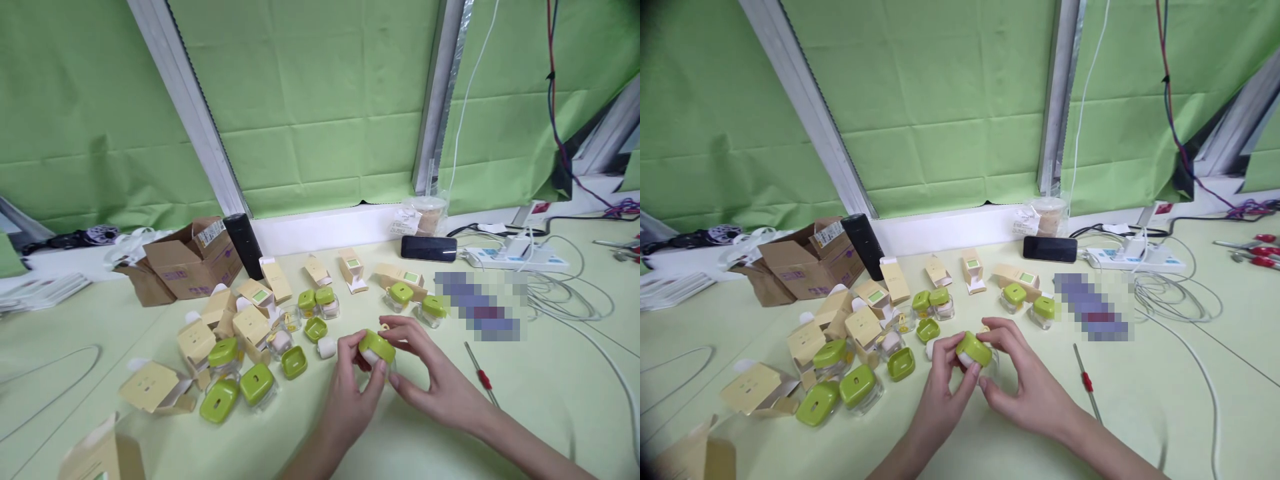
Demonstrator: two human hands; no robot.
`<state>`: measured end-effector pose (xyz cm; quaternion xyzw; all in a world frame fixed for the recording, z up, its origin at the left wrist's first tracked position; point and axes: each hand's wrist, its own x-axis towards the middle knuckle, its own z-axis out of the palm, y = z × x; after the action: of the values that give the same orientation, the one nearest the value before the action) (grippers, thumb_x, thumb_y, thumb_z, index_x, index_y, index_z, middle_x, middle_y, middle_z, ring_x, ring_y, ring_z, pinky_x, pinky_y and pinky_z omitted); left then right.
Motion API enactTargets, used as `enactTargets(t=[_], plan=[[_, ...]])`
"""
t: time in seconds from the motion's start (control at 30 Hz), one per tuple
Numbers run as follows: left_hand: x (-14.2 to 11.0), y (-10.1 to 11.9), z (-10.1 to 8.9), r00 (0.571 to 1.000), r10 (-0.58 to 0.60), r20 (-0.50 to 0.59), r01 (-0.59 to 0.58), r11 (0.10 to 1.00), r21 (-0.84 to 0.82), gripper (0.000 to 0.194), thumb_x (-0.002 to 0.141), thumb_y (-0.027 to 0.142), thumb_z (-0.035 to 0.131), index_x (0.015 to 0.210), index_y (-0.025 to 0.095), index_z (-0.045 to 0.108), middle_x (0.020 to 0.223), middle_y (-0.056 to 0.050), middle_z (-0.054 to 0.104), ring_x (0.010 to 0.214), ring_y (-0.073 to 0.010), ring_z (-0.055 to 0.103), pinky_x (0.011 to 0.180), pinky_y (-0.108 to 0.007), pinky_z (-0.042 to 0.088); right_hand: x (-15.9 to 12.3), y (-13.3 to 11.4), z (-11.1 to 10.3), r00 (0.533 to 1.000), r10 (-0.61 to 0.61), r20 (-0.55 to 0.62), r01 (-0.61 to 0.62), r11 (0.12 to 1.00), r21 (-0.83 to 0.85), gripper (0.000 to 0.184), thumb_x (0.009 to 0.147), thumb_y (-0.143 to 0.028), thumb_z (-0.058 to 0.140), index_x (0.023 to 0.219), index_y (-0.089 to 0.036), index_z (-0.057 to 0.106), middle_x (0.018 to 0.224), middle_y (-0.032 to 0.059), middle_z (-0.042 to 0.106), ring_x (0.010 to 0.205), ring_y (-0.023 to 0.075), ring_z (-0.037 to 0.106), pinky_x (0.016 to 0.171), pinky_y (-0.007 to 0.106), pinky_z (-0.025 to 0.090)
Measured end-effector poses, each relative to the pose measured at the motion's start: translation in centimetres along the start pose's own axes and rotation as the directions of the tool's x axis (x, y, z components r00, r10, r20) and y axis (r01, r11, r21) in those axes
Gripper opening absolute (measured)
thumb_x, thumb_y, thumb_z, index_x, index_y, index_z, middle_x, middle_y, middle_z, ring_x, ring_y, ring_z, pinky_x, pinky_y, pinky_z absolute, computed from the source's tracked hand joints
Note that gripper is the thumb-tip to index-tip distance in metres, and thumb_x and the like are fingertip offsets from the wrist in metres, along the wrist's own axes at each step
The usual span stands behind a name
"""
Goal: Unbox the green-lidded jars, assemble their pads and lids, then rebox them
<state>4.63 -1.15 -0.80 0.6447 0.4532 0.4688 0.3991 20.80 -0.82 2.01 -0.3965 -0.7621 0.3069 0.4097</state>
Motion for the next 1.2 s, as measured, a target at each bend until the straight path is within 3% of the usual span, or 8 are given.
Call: enactTargets(t=[0.2,0.33,0.43,0.5,0.63,0.73,0.93,1.2], plan=[[0.7,0.0,-1.0,0.895,0.443,0.043,-0.397,0.751,0.527,0.049,0.08,0.011,0.053,0.125,0.019,0.036,0.105,-0.01,0.057,0.097,-0.0225,0.057,0.081,-0.037,0.05,0.0,0.4,0.2,0.994,-0.007,-0.11,-0.001,0.997,-0.072,0.036,0.077,-0.017,0.06,0.11,-0.027,0.048,0.117,0.0057,0.048,0.101,0.0211,0.059,0.08,0.035,0.057],[0.5,0.3,-1.2,0.818,0.552,0.164,-0.518,0.58,0.629,0.043,0.084,0.004,0.045,0.122,0.023,0.043,0.103,-0.01,0.053,0.093,-0.0213,0.056,0.075,-0.034,0.05,0.0,0.7,0.0,0.992,0.049,-0.112,-0.047,0.999,0.027,0.039,0.076,-0.015,0.06,0.111,-0.027,0.046,0.119,0.0048,0.049,0.09,0.0168,0.064,0.08,0.035,0.059],[0.4,0.7,-0.9,0.905,0.425,0.006,-0.387,0.818,0.426,0.043,0.082,0.012,0.053,0.12,0.024,0.037,0.106,-0.01,0.049,0.094,-0.0202,0.054,0.081,-0.037,0.047,-0.1,0.8,-0.2,0.99,0.052,-0.133,-0.037,0.993,0.114,0.039,0.076,-0.012,0.06,0.109,-0.027,0.047,0.125,0.0058,0.045,0.094,0.018,0.065,0.08,0.035,0.06],[0.4,1.1,-0.4,0.988,0.142,-0.052,-0.137,0.986,0.098,0.04,0.081,0.027,0.057,0.113,0.021,0.033,0.099,-0.008,0.052,0.082,-0.0177,0.055,0.075,-0.035,0.048,-0.2,0.8,-0.1,0.985,0.011,-0.173,0.011,0.992,0.128,0.037,0.078,-0.012,0.06,0.109,-0.027,0.048,0.128,0.0064,0.042,0.104,0.0202,0.062,0.081,0.034,0.06],[0.7,1.6,0.3,0.936,-0.24,0.257,0.324,0.874,-0.361,0.046,0.081,0.058,0.048,0.098,0.018,0.034,0.066,0.003,0.05,0.051,-0.0104,0.046,0.051,-0.026,0.04,-0.3,0.7,0.5,0.979,-0.104,-0.177,0.115,0.992,0.053,0.038,0.079,-0.011,0.059,0.111,-0.028,0.048,0.124,0.007,0.044,0.12,0.0228,0.05,0.083,0.033,0.059],[0.7,1.8,0.5,0.933,-0.284,0.22,0.351,0.851,-0.39,0.052,0.075,0.063,0.055,0.095,0.018,0.036,0.061,0.006,0.047,0.052,-0.0089,0.044,0.053,-0.024,0.037,-0.3,0.6,1.0,0.977,-0.167,-0.129,0.166,0.986,-0.023,0.044,0.078,-0.008,0.057,0.116,-0.027,0.047,0.122,0.0083,0.047,0.123,0.023,0.046,0.083,0.031,0.058],[0.7,1.9,0.0,0.921,-0.292,0.257,0.374,0.847,-0.377,0.086,0.07,0.059,0.065,0.132,0.017,0.023,0.07,0.005,0.05,0.055,-0.0083,0.04,0.055,-0.023,0.034,-0.2,0.6,0.5,0.984,-0.172,-0.04,0.167,0.981,-0.1,0.054,0.074,-0.003,0.053,0.123,-0.027,0.048,0.125,0.0064,0.053,0.108,0.0193,0.059,0.083,0.031,0.057],[0.9,1.7,-0.6,0.88,-0.312,0.359,0.428,0.849,-0.311,0.073,0.077,0.045,0.063,0.133,0.014,0.029,0.069,0.006,0.046,0.055,-0.0076,0.04,0.053,-0.022,0.033,0.0,0.2,-0.4,0.994,-0.063,0.085,0.064,0.998,-0.012,0.053,0.07,-0.003,0.052,0.118,-0.024,0.053,0.108,0.0028,0.065,0.092,0.0165,0.065,0.081,0.031,0.056]])
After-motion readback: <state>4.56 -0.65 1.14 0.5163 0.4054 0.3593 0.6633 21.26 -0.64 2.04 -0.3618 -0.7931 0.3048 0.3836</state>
